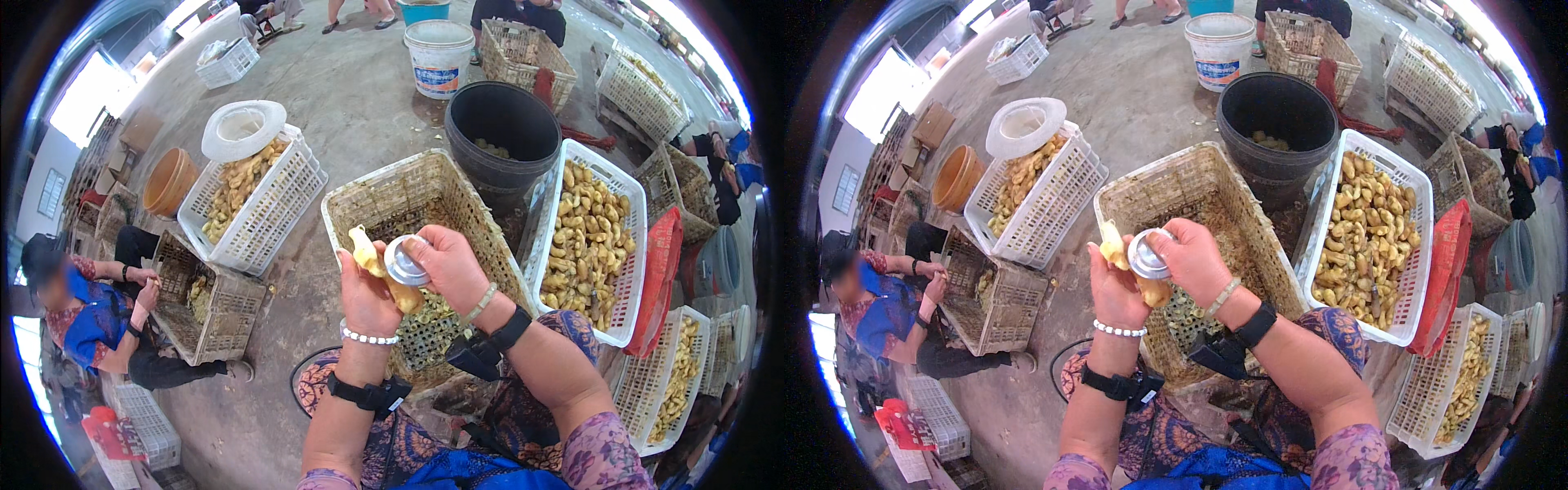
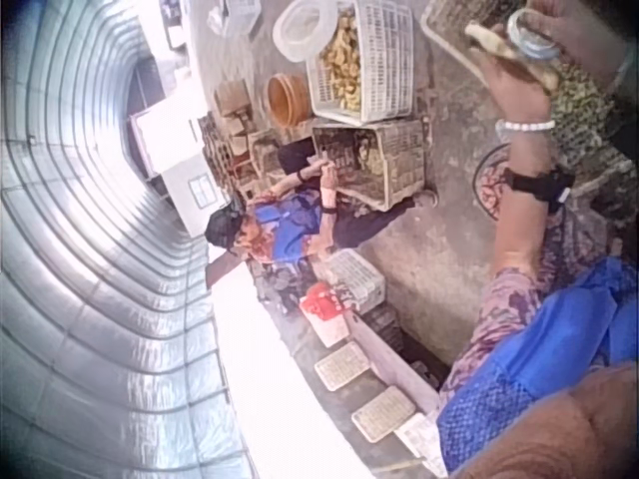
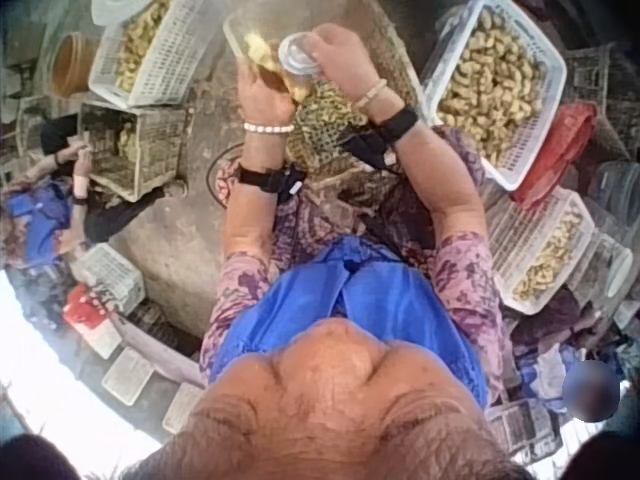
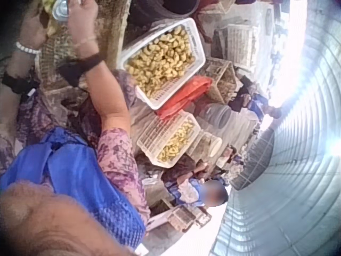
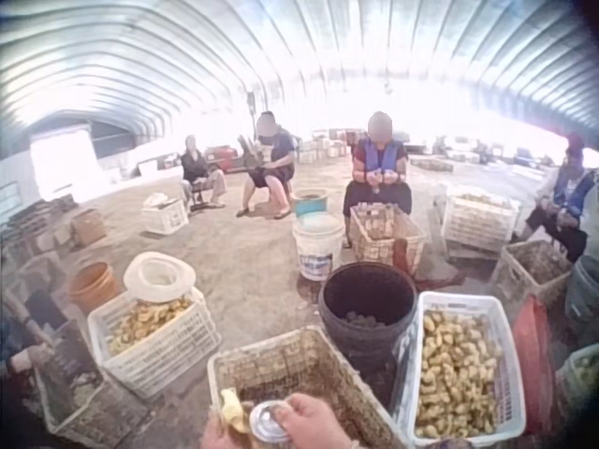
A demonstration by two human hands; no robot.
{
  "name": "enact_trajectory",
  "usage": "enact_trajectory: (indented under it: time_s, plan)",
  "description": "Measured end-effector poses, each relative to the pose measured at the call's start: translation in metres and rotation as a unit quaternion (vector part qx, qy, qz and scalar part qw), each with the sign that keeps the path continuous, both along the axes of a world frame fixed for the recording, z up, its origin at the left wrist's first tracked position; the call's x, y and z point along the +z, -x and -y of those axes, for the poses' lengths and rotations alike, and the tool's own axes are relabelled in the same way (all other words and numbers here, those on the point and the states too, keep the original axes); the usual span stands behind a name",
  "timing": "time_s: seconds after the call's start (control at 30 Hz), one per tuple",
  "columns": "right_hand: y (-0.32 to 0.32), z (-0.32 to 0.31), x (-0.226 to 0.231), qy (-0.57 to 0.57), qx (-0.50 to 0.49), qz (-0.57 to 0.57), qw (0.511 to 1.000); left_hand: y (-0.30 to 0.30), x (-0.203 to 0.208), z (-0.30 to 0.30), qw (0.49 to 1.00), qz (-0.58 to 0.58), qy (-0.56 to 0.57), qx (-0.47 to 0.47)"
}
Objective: The person peels ginger roots by hand using a small metal lid to scrape the skin off before placing the peeled pieces into a separate bin.
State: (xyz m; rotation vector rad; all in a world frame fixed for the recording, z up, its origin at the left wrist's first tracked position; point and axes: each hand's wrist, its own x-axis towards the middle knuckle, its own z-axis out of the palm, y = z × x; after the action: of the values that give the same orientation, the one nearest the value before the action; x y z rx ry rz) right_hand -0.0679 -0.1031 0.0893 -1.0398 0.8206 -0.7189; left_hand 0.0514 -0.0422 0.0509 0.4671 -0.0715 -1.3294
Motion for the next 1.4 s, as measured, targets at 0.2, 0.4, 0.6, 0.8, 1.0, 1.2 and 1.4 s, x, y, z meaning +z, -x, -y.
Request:
enact_trajectory:
  time_s: [0.2,0.4,0.6,0.8,1.0,1.2,1.4]
  plan:
    - [-0.010,-0.008,-0.013,-0.008,0.044,-0.015,0.999,-0.006,-0.007,-0.002,0.999,0.019,-0.042,0.013]
    - [-0.017,-0.015,-0.003,0.107,0.033,-0.089,0.990,-0.005,0.001,0.002,0.997,0.020,-0.064,0.049]
    - [-0.018,-0.020,-0.003,0.100,0.091,-0.161,0.978,-0.015,-0.003,0.001,0.987,0.110,-0.028,0.114]
    - [-0.002,-0.018,0.000,0.038,0.052,-0.077,0.995,-0.034,0.008,0.004,0.987,0.080,0.055,0.127]
    - [-0.007,-0.024,0.021,0.211,0.024,-0.126,0.969,-0.012,0.007,0.007,0.991,0.058,0.065,0.097]
    - [-0.012,-0.027,0.022,0.301,0.032,-0.174,0.937,-0.013,-0.007,0.008,0.995,0.034,0.073,0.063]
    - [-0.017,-0.023,0.017,0.348,0.049,-0.196,0.915,-0.007,-0.005,0.008,0.997,0.027,0.015,0.077]
